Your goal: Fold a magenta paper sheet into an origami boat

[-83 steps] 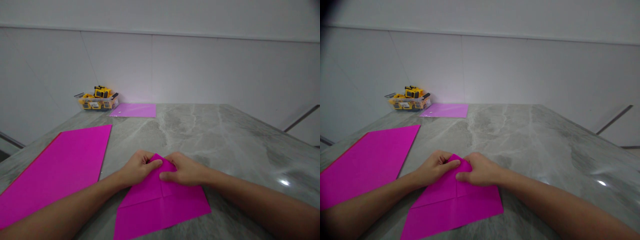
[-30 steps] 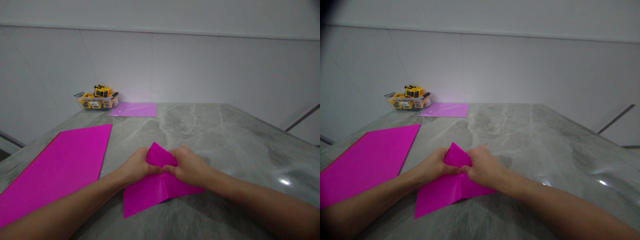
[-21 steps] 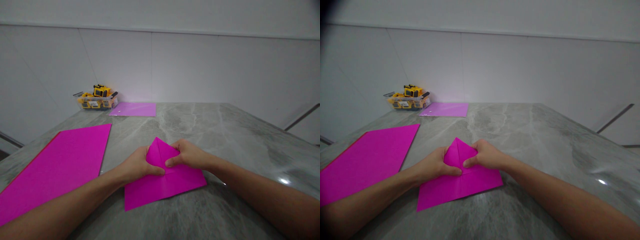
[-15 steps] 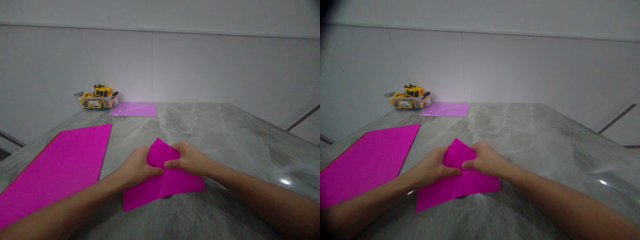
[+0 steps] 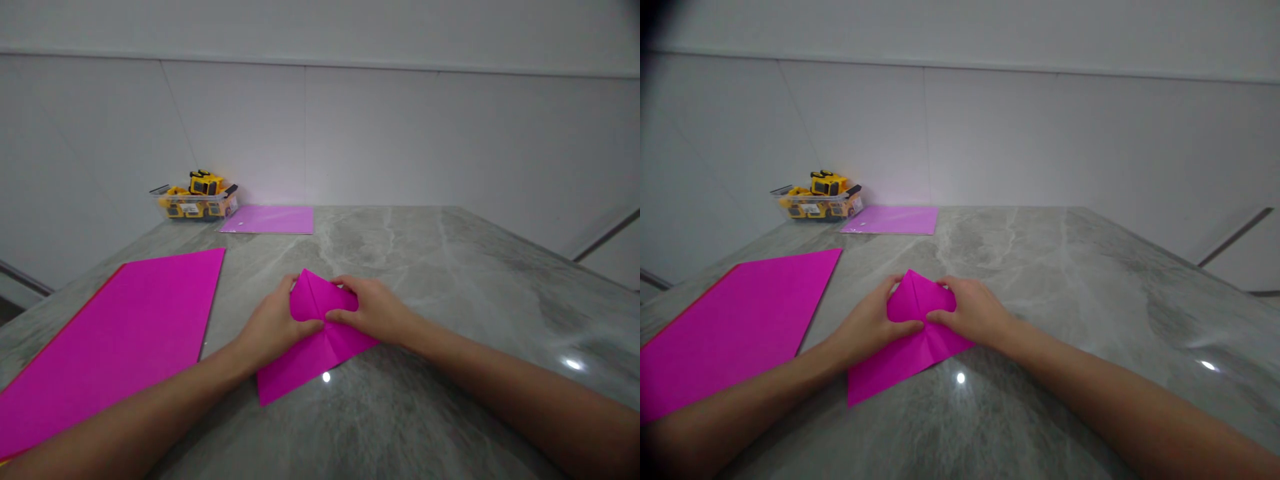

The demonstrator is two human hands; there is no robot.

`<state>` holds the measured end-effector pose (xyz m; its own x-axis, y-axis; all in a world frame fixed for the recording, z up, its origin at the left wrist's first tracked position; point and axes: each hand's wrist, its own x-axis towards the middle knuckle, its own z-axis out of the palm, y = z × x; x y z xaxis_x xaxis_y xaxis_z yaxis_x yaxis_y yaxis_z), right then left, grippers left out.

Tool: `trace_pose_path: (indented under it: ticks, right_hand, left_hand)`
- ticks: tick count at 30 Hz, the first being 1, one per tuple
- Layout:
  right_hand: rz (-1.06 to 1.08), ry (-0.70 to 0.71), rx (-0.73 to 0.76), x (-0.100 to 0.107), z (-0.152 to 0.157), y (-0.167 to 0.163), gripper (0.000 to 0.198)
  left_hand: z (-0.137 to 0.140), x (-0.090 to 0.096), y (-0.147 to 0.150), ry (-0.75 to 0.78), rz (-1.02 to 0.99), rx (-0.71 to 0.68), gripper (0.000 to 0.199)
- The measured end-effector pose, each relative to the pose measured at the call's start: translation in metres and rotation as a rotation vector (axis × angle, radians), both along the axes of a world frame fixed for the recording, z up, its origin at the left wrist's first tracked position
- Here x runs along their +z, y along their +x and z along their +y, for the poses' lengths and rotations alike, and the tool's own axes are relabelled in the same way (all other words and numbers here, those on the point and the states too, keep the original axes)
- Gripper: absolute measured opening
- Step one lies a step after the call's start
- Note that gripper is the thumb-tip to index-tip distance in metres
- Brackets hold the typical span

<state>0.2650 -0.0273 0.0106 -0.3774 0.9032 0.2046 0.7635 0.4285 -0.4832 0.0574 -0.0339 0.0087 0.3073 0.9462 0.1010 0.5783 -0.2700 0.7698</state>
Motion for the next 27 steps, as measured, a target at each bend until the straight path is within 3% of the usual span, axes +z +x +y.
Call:
trace_pose_path:
  ticks: [2,5,9,14,17,23,27]
  right_hand:
    - [-0.026,0.009,0.038,-0.004,0.002,0.002,0.049]
    - [-0.079,0.030,0.070,-0.006,0.005,0.007,0.047]
    - [-0.146,0.086,0.208,0.001,0.006,0.012,0.032]
    - [-0.216,0.071,0.400,0.011,0.001,0.013,0.016]
    - [-0.239,0.078,0.457,0.014,-0.001,0.014,0.022]
    - [-0.339,0.049,0.465,0.026,-0.009,0.011,0.055]
    - [-0.381,0.050,0.460,0.030,-0.013,0.008,0.048]
  left_hand:
    - [-0.002,-0.005,-0.002,0.293,0.142,0.007,0.066]
    - [-0.004,-0.009,-0.002,0.532,0.258,-0.226,0.017]
    - [-0.008,-0.005,0.001,0.468,0.287,-0.494,0.021]
    - [-0.013,0.001,0.001,0.388,0.355,-0.526,0.056]
    - [-0.011,0.002,-0.001,0.351,0.352,-0.544,0.046]
    - [-0.009,0.004,-0.001,0.358,0.312,-0.546,0.036]
    - [-0.010,0.005,0.000,0.372,0.339,-0.556,0.028]
